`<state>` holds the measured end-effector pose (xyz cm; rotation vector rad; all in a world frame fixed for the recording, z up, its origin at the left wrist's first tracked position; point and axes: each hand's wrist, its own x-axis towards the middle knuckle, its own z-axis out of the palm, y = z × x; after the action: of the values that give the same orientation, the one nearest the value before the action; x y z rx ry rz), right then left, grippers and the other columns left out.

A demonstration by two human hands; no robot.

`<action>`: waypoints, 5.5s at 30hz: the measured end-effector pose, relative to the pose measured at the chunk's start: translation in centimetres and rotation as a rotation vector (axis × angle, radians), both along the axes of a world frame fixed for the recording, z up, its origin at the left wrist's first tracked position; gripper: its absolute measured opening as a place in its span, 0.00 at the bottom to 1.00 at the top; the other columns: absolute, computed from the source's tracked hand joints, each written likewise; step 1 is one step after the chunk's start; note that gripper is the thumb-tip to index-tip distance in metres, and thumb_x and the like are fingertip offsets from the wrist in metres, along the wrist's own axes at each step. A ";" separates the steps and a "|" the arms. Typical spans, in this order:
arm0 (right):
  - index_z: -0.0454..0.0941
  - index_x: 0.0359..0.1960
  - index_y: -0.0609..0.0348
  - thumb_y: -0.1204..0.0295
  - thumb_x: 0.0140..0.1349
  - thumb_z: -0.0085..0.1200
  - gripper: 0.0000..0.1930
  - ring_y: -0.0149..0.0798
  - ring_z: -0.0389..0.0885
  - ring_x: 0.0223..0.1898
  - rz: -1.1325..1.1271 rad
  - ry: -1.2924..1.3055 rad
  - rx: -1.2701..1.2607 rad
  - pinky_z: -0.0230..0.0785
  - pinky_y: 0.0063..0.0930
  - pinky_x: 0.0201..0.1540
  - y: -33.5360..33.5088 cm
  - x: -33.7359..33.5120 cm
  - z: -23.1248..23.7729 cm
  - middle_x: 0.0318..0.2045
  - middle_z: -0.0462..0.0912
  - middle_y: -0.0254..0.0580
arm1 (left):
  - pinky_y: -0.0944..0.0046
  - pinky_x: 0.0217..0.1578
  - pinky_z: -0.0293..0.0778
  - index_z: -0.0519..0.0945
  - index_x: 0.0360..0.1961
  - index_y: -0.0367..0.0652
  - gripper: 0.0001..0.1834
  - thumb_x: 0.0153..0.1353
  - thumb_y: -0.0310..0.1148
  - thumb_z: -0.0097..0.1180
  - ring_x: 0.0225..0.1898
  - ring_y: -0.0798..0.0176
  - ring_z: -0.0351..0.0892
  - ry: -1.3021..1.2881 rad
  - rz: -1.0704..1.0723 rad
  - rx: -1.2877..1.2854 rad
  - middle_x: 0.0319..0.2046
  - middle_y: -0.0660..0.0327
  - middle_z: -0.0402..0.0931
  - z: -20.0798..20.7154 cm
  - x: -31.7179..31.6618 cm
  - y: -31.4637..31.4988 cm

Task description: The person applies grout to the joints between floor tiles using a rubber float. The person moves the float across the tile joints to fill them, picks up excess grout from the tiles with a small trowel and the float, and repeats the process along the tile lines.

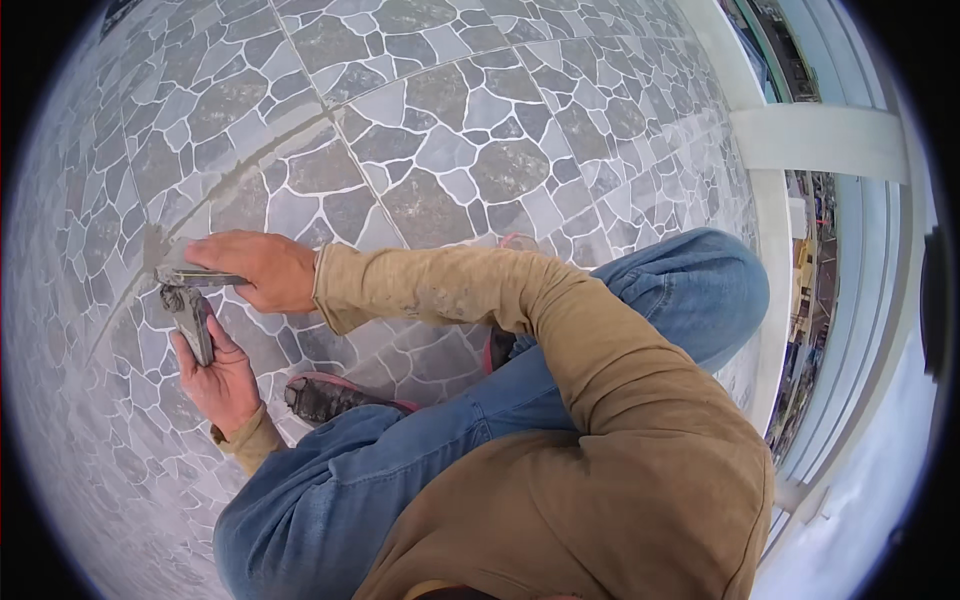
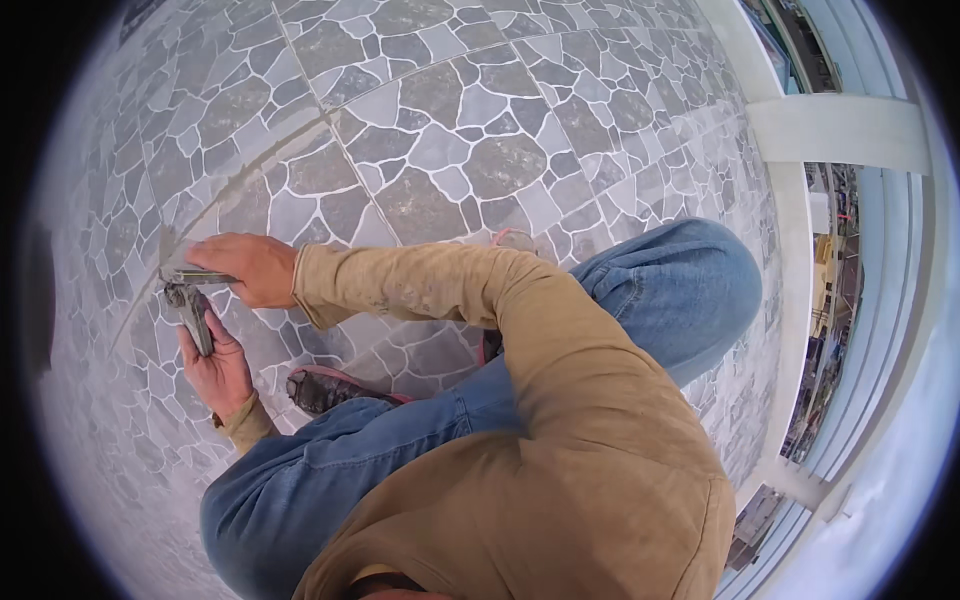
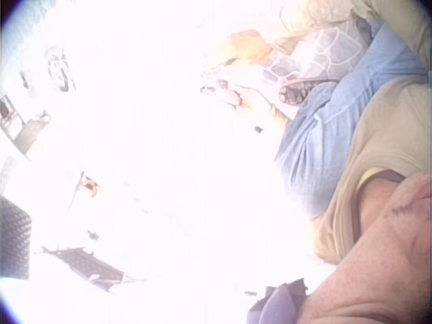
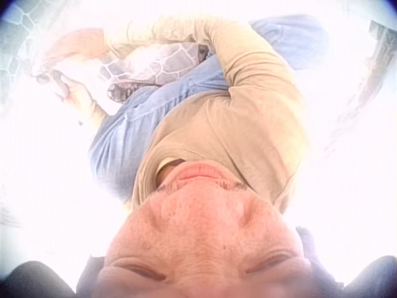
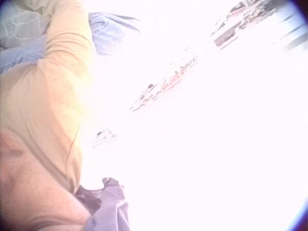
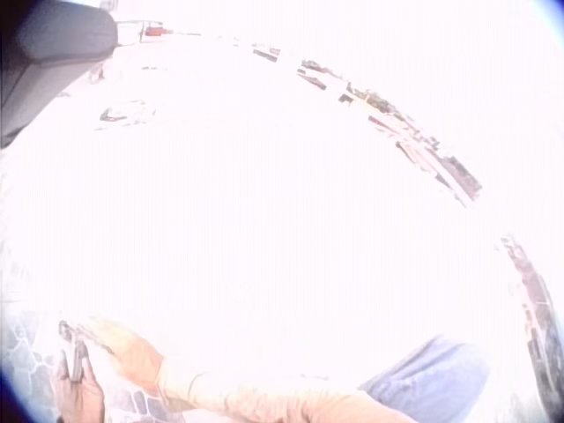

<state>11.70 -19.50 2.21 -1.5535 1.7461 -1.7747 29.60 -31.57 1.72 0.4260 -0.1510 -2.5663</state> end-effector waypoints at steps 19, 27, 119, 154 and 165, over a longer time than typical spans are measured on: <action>0.80 0.53 0.59 0.81 0.50 0.61 0.24 0.37 0.83 0.43 0.320 0.607 0.427 0.77 0.29 0.45 2.9 -15.7 12.1 0.43 0.86 0.40 | 0.58 0.38 0.89 0.72 0.54 0.30 0.18 0.74 0.36 0.44 0.44 0.54 0.86 -0.366 -0.239 -0.199 0.48 0.47 0.80 0.2 -3.1 0.1; 0.80 0.55 0.55 0.82 0.52 0.62 0.25 0.45 0.81 0.53 0.432 0.974 0.479 0.75 0.35 0.56 6.7 -14.6 15.4 0.50 0.84 0.38 | 0.63 0.37 0.89 0.72 0.55 0.30 0.19 0.73 0.36 0.46 0.43 0.56 0.86 -0.405 -0.356 -0.249 0.47 0.48 0.80 -0.1 -4.9 1.3; 0.73 0.62 0.45 0.81 0.54 0.52 0.31 0.41 0.70 0.63 0.405 1.138 0.645 0.67 0.36 0.57 16.7 -17.1 -6.0 0.64 0.74 0.26 | 0.66 0.44 0.86 0.68 0.61 0.33 0.21 0.75 0.38 0.42 0.48 0.61 0.84 -0.671 -0.202 -0.563 0.51 0.52 0.78 8.0 -0.9 4.4; 0.78 0.56 0.49 0.84 0.43 0.56 0.33 0.47 0.78 0.54 0.413 0.778 0.249 0.75 0.37 0.51 17.8 -7.0 5.4 0.53 0.82 0.34 | 0.67 0.44 0.83 0.71 0.57 0.35 0.27 0.72 0.49 0.49 0.46 0.64 0.82 -0.892 -0.612 -0.751 0.48 0.55 0.77 5.8 -4.4 12.6; 0.75 0.62 0.46 0.85 0.45 0.56 0.36 0.45 0.73 0.61 0.471 1.015 0.598 0.71 0.37 0.55 18.3 -14.9 -6.4 0.62 0.76 0.28 | 0.63 0.49 0.82 0.69 0.59 0.30 0.25 0.75 0.43 0.42 0.50 0.60 0.82 -0.796 -0.398 -0.672 0.53 0.50 0.76 4.7 -2.2 7.5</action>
<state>-3.19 -1.19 -4.21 -2.4219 1.7263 -0.1400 27.44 -24.12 6.42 1.1929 -1.4410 -2.3359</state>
